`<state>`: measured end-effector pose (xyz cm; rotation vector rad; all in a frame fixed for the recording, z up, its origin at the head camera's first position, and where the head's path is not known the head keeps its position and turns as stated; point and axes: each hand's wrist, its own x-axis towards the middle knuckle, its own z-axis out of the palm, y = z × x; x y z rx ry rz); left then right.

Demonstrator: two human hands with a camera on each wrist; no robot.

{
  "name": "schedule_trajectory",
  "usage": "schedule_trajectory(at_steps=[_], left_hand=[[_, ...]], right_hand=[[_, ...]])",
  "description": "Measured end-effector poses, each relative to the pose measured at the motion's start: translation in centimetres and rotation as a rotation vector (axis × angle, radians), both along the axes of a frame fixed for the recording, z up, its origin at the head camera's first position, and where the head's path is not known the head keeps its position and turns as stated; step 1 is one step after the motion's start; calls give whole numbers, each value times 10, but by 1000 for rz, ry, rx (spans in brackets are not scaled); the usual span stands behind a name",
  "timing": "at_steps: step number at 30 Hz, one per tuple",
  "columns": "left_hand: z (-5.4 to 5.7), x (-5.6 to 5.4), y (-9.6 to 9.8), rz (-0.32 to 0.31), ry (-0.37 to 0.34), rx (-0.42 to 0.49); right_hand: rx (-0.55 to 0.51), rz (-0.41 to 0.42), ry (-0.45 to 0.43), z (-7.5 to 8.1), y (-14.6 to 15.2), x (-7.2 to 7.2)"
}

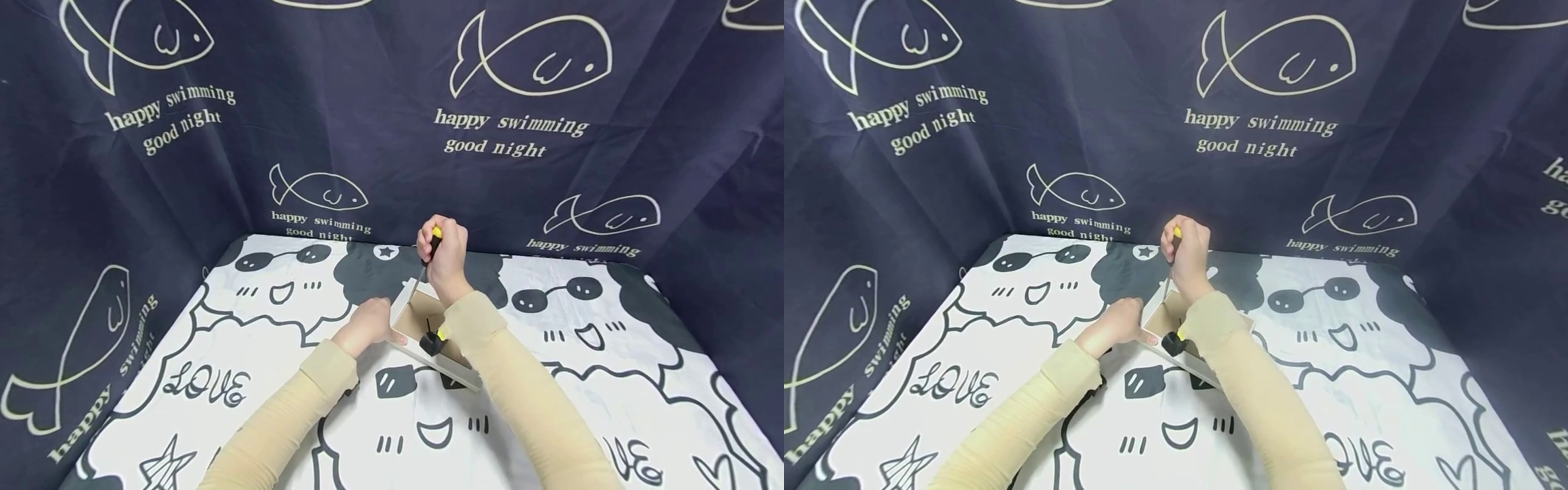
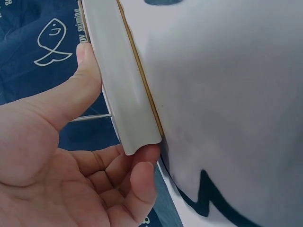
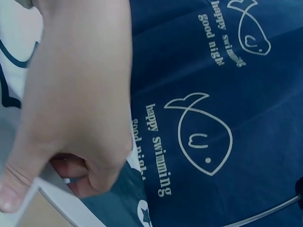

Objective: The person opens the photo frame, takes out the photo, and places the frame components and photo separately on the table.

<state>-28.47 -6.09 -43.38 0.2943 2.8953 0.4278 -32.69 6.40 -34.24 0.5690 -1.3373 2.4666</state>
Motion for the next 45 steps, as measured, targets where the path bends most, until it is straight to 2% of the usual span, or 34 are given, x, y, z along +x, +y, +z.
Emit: schedule_trajectory(at_steps=[4,9,16,25,30,37,42,45], left_hand=[[-1,1,-1,3,2,-7],[1,3,-2,-1,0,-19],[4,0,0,-22,6,-23],[5,1,0,-28,18,-26],[5,0,1,-6,-1,-23],[8,1,4,38,-35,-25],[9,2,6,62,-43,-27],[7,2,6,63,-38,-20]], right_hand=[[-11,-8,-64,2,-1,-13],[-11,-58,-117,5,-6,-23],[119,-125,-127,8,-23,-25],[159,-156,-200,14,-35,-26],[175,-133,-185,13,-33,-25],[122,-88,-112,9,-19,-20],[102,-44,-64,5,-10,-13],[90,-48,-48,3,-5,-6]])
